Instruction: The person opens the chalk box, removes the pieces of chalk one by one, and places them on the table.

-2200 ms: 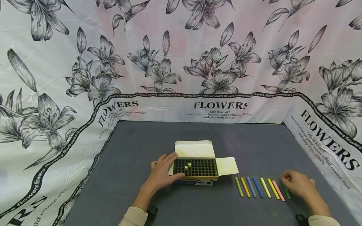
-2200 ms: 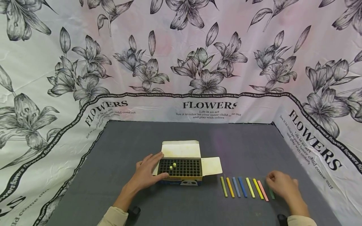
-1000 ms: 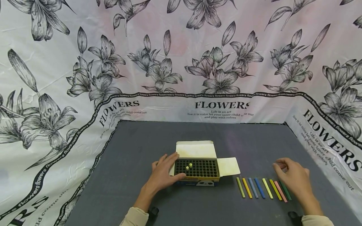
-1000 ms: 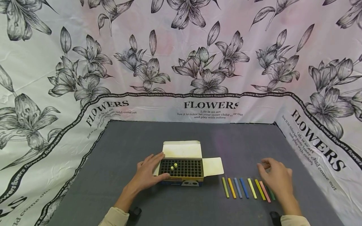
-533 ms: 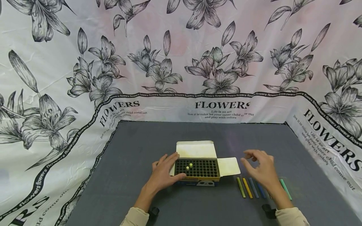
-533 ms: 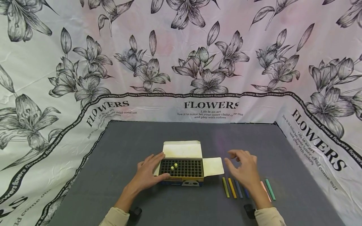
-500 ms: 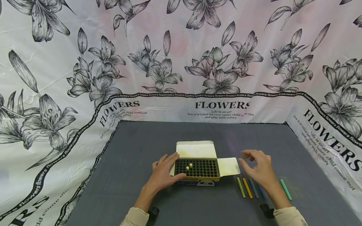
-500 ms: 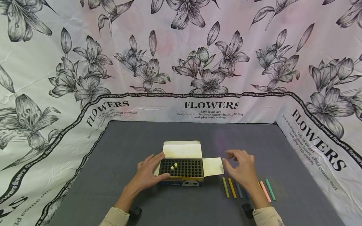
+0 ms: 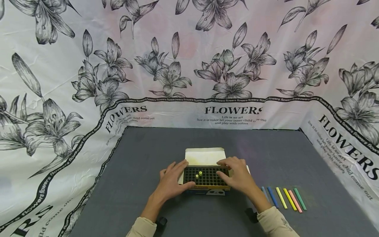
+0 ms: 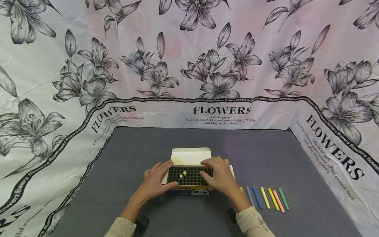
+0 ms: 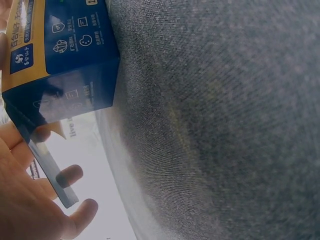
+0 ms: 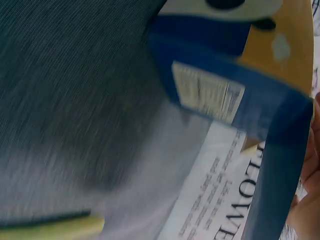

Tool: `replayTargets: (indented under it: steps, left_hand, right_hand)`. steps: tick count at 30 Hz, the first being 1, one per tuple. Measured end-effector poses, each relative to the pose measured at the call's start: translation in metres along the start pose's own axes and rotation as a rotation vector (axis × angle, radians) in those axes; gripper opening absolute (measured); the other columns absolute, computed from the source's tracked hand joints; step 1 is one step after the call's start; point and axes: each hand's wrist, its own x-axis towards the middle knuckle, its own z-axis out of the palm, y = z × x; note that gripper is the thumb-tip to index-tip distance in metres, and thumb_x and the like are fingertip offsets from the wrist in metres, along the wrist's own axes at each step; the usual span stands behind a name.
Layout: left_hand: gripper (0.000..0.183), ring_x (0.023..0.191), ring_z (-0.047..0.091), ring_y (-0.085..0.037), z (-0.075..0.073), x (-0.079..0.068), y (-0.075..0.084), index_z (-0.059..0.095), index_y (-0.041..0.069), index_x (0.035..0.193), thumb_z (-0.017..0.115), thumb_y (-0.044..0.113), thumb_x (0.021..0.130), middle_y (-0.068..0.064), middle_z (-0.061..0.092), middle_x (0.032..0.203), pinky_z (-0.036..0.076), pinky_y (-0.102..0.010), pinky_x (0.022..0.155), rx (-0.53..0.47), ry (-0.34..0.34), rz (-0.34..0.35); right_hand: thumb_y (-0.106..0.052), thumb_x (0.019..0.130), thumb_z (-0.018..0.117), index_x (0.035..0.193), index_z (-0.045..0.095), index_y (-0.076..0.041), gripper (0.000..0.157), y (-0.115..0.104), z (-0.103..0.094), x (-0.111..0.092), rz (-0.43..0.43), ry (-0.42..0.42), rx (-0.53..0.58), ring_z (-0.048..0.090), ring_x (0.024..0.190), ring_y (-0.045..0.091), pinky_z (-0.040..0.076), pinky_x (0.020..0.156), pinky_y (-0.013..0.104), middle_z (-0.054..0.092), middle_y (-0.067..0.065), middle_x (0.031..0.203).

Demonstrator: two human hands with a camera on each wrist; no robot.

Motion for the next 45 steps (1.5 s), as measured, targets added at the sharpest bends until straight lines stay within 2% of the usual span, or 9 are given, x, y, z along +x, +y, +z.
replayTargets:
  steps: [4,11,16,20,26,29,35,38,45]
  left_hand:
    - [0.085,0.152,0.030,-0.043,0.001,0.001,-0.001,0.045,0.025,0.156,0.073,0.063,0.086,0.002,0.041,0.163,0.022,-0.069,0.111,0.006,-0.003,0.001]
    - [0.084,0.152,0.030,-0.042,0.001,0.000,-0.002,0.044,0.025,0.156,0.072,0.064,0.086,0.003,0.040,0.163,0.022,-0.068,0.111,0.012,-0.002,0.001]
    - [0.084,0.152,0.030,-0.043,0.000,0.001,-0.002,0.045,0.025,0.156,0.072,0.063,0.086,0.003,0.040,0.163,0.022,-0.068,0.110,0.006,-0.001,0.006]
    - [0.084,0.152,0.030,-0.043,-0.001,0.001,-0.001,0.045,0.025,0.156,0.073,0.062,0.086,0.003,0.041,0.163,0.023,-0.068,0.110,0.001,-0.001,0.010]
    - [0.084,0.152,0.030,-0.043,-0.001,0.001,-0.001,0.045,0.025,0.156,0.073,0.062,0.086,0.003,0.041,0.163,0.023,-0.068,0.110,0.002,-0.003,0.008]
    - [0.084,0.151,0.031,-0.043,0.000,0.001,-0.001,0.045,0.025,0.156,0.073,0.062,0.086,0.003,0.041,0.163,0.024,-0.068,0.110,0.006,-0.001,0.006]
    - [0.084,0.151,0.031,-0.043,0.001,0.000,-0.001,0.045,0.024,0.155,0.073,0.062,0.086,0.002,0.041,0.163,0.024,-0.069,0.109,0.011,0.006,0.001]
    - [0.084,0.151,0.031,-0.043,0.001,0.000,-0.001,0.045,0.024,0.155,0.073,0.062,0.086,0.002,0.041,0.163,0.023,-0.069,0.109,0.009,0.006,0.002]
    - [0.084,0.151,0.030,-0.044,-0.001,0.000,0.000,0.045,0.024,0.156,0.073,0.062,0.086,0.001,0.041,0.163,0.022,-0.070,0.110,0.003,-0.001,0.000]
  right_hand:
    - [-0.016,0.081,0.086,0.109,0.075,-0.011,0.031,-0.007,0.012,0.004,0.010,-0.062,0.022,0.051,0.073,0.017,0.026,0.076,0.035,0.069,0.002,0.089]
    - [-0.017,0.081,0.087,0.109,0.076,-0.014,0.030,-0.016,0.031,0.009,-0.001,-0.093,0.016,0.048,0.073,0.006,0.027,0.075,0.032,0.068,-0.005,0.087]
    - [-0.017,0.080,0.088,0.106,0.076,-0.014,0.029,-0.023,0.041,0.012,-0.019,-0.104,0.020,0.050,0.072,0.010,0.030,0.076,0.033,0.069,-0.004,0.088]
    - [-0.017,0.081,0.087,0.103,0.077,-0.016,0.024,-0.028,0.046,0.015,-0.011,-0.117,-0.010,0.054,0.075,0.010,0.034,0.076,0.032,0.071,-0.005,0.089]
    - [-0.015,0.082,0.086,0.095,0.077,-0.018,0.017,-0.033,0.052,0.016,-0.006,-0.113,-0.098,0.051,0.074,0.007,0.034,0.073,0.031,0.069,-0.008,0.084]
    - [-0.014,0.083,0.085,0.095,0.077,-0.018,0.015,-0.036,0.052,0.017,0.009,-0.122,-0.101,0.050,0.074,0.008,0.034,0.073,0.032,0.068,-0.007,0.085]
    - [-0.014,0.085,0.083,0.096,0.075,-0.018,0.014,-0.036,0.051,0.017,0.046,-0.114,-0.027,0.053,0.076,0.009,0.034,0.075,0.033,0.071,-0.007,0.088]
    - [-0.016,0.088,0.080,0.098,0.074,-0.017,0.012,-0.034,0.050,0.016,0.060,-0.099,0.023,0.050,0.074,0.008,0.033,0.076,0.032,0.069,-0.008,0.086]
    - [-0.010,0.089,0.077,0.100,0.073,-0.013,0.013,-0.034,0.046,0.018,0.032,-0.013,0.145,0.048,0.070,0.013,0.031,0.078,0.035,0.063,-0.007,0.077]
